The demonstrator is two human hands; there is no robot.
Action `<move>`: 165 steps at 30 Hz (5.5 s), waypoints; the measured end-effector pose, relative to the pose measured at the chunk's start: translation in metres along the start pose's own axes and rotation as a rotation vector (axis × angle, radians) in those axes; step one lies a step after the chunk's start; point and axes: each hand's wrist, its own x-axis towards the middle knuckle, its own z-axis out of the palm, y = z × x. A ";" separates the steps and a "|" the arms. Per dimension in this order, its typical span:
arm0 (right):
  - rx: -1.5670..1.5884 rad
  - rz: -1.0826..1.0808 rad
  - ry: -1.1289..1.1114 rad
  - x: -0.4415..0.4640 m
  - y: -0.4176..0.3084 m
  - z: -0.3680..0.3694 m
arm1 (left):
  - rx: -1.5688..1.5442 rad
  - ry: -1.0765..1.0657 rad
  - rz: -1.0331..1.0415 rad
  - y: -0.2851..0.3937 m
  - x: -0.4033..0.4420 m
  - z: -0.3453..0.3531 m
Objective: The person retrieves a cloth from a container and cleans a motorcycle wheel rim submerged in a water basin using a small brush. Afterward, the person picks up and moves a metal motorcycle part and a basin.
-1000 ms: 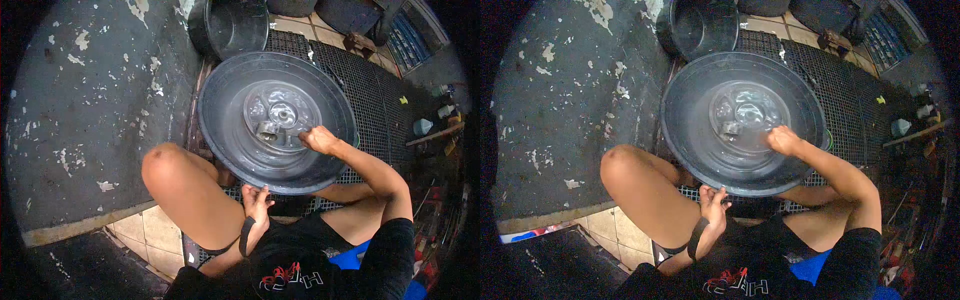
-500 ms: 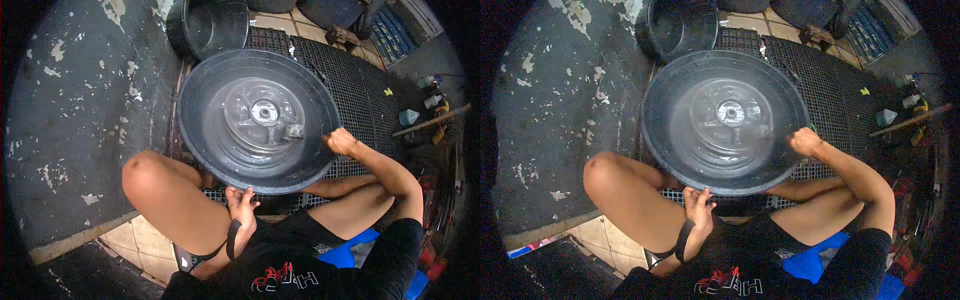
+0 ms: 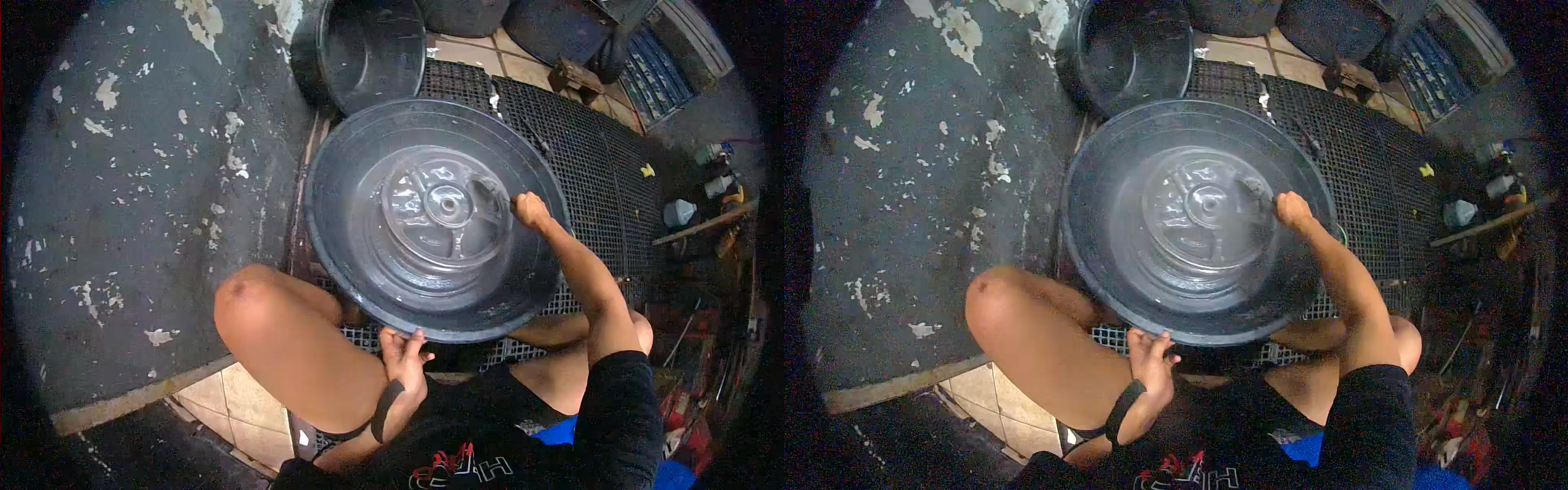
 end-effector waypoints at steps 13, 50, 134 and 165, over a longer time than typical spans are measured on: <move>0.201 -0.095 0.072 -0.016 0.000 -0.002 | -0.037 0.014 0.032 -0.010 0.006 -0.004; -0.306 -0.593 0.188 -0.074 -0.098 -0.084 | -0.050 0.021 0.048 -0.015 0.005 -0.008; -0.199 -0.249 -0.105 -0.031 0.048 -0.134 | 0.110 0.079 0.076 -0.010 0.008 -0.002; -0.152 -0.470 -0.815 0.030 -0.029 0.004 | -0.008 -0.039 0.122 -0.014 0.008 -0.006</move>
